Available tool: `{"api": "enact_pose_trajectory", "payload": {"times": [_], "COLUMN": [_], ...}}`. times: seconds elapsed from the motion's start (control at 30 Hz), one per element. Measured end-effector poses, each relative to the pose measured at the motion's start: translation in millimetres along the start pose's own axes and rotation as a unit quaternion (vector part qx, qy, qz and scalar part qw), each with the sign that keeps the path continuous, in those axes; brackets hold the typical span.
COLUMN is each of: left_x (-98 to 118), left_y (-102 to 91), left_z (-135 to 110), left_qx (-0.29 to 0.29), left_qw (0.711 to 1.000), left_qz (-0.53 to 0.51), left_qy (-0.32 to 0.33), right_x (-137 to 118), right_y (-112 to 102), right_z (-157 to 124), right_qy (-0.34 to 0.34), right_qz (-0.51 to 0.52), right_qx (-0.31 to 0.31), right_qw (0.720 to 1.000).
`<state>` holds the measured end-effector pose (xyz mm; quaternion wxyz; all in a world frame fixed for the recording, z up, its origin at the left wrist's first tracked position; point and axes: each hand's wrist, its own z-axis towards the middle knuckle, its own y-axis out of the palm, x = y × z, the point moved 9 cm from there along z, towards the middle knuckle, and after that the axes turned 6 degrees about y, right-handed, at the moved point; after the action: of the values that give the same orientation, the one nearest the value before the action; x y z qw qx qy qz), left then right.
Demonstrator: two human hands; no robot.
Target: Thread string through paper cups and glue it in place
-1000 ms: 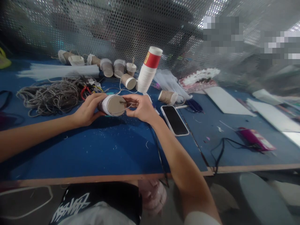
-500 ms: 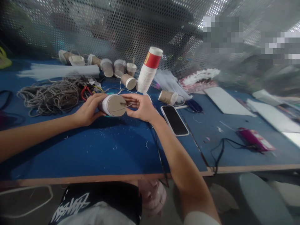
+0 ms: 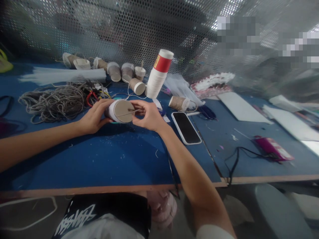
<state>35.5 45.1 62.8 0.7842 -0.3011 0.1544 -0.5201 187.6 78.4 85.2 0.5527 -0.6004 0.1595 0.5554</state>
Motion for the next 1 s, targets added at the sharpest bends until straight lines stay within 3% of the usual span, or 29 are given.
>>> {"api": "enact_pose_trajectory", "payload": {"times": [0.1,0.3,0.63,0.7,0.8,0.9,1.0], "left_x": [1,-1,-2,-12,-36,-59,-66], "left_y": [-1.8,-1.5,-3.9,-3.6,4.6,24.9,40.1], "left_z": [1,3,3,-1,-9,-16,-20], "left_qx": [0.015,0.012,0.028,0.045,0.061,0.034,-0.023], "left_qw": [1.0,0.999,1.0,0.998,0.991,0.973,0.956], "left_qz": [-0.016,-0.035,-0.011,-0.015,-0.055,-0.175,-0.245], "left_qy": [0.011,0.004,-0.001,-0.032,-0.101,-0.148,-0.158], "right_x": [-5,1,9,14,22,22,11], "right_y": [2,4,2,-4,-21,-34,-41], "right_z": [-1,2,4,6,8,9,8], "right_qy": [-0.016,0.032,0.078,0.083,0.085,0.05,-0.011], "right_qz": [-0.02,-0.017,0.093,0.128,0.15,0.157,0.129], "right_qx": [0.013,-0.007,-0.046,-0.013,0.088,0.162,0.196], "right_qw": [1.0,0.999,0.992,0.988,0.981,0.973,0.972]}}
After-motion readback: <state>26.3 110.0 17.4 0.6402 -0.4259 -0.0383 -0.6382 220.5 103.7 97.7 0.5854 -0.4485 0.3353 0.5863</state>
